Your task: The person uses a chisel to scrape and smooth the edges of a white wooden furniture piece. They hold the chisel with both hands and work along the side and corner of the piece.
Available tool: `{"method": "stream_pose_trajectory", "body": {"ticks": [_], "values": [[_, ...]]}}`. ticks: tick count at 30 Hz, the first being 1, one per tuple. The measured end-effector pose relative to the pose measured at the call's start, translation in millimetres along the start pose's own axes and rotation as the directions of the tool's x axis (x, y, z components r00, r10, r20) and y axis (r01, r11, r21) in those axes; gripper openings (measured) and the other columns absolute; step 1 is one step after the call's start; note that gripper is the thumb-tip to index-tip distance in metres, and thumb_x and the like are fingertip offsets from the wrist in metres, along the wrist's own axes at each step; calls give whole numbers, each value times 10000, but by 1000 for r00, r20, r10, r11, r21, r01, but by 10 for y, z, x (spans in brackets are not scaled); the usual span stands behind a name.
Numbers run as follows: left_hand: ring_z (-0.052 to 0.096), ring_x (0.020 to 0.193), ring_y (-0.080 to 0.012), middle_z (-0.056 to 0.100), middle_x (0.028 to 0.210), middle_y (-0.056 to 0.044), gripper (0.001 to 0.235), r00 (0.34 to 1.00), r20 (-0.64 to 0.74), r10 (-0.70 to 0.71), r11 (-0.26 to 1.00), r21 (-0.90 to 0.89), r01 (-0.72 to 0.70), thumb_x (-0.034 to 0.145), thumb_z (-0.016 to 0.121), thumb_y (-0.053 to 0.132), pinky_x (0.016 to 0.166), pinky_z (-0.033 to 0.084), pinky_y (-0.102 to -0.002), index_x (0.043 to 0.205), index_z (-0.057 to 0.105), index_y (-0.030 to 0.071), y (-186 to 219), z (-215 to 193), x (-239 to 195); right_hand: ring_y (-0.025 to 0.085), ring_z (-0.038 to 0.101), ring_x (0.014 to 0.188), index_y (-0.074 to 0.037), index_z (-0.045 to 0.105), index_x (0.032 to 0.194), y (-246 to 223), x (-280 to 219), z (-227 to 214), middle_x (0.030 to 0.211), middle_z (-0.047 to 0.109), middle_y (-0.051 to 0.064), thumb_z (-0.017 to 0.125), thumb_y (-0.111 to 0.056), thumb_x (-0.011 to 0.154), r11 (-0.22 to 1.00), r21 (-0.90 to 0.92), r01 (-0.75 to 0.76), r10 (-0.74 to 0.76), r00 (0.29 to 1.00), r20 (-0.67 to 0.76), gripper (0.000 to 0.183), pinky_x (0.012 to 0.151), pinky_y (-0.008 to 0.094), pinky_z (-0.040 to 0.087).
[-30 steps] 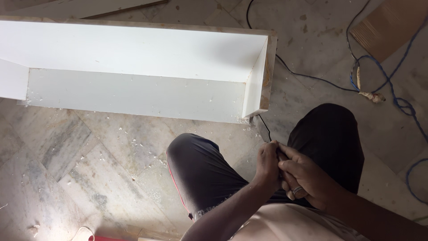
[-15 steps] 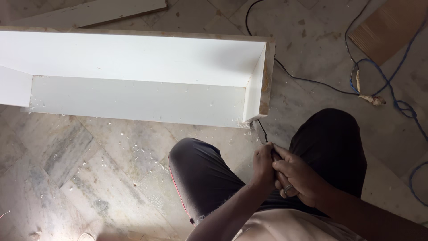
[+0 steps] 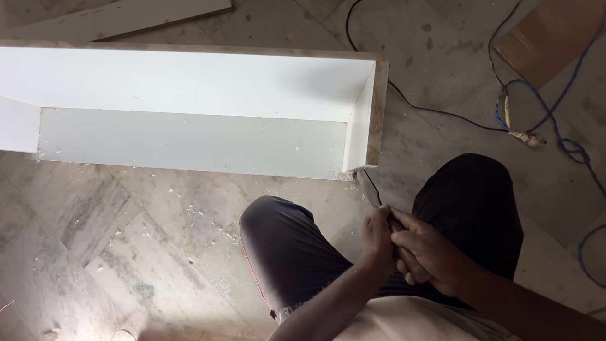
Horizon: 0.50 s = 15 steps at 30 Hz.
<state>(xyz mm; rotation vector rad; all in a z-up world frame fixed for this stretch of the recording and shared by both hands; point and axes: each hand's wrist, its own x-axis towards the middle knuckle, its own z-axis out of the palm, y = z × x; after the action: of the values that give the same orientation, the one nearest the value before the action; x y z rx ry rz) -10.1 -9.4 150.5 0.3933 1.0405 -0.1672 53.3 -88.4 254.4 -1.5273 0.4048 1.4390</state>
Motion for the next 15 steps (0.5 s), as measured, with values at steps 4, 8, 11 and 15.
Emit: {"method": "stream_pose_trajectory", "body": {"ticks": [4, 8, 11, 15], "values": [[563, 686, -188, 563, 785, -81, 301, 995, 60, 74, 995, 59, -78, 989, 492, 309, 564, 475, -366, 868, 550, 39, -20, -2, 87, 136, 474, 421, -129, 337, 1576, -10, 47, -19, 508, 482, 54, 433, -177, 954, 1000, -12, 5, -5, 1000, 27, 632, 384, 298, 442], [555, 710, -168, 565, 807, -68, 274, 990, 88, 110, 994, 9, -111, 1007, 504, 296, 589, 485, -354, 880, 538, 56, -25, -38, 142, 140, 500, 446, -148, 326, 1573, -30, 74, -8, 518, 481, 59, 452, -183, 965, 999, -48, 8, -8, 1000, -3, 622, 409, 311, 481], [555, 664, -181, 551, 761, -84, 330, 990, 81, 117, 980, 151, -128, 990, 467, 326, 553, 472, -360, 843, 541, 40, 9, -16, 174, 126, 467, 416, -98, 372, 1547, -57, 123, -22, 525, 508, 55, 445, -187, 969, 1000, -1, 28, -28, 998, 50, 589, 378, 280, 416], [554, 742, -145, 557, 843, -55, 273, 987, 75, 143, 989, 14, -144, 1024, 513, 300, 634, 484, -354, 906, 545, 55, 21, -17, 147, 141, 512, 423, -144, 305, 1564, -13, 152, -38, 526, 505, 77, 454, -154, 974, 1000, -30, 0, 0, 1000, -19, 609, 395, 314, 484]]}}
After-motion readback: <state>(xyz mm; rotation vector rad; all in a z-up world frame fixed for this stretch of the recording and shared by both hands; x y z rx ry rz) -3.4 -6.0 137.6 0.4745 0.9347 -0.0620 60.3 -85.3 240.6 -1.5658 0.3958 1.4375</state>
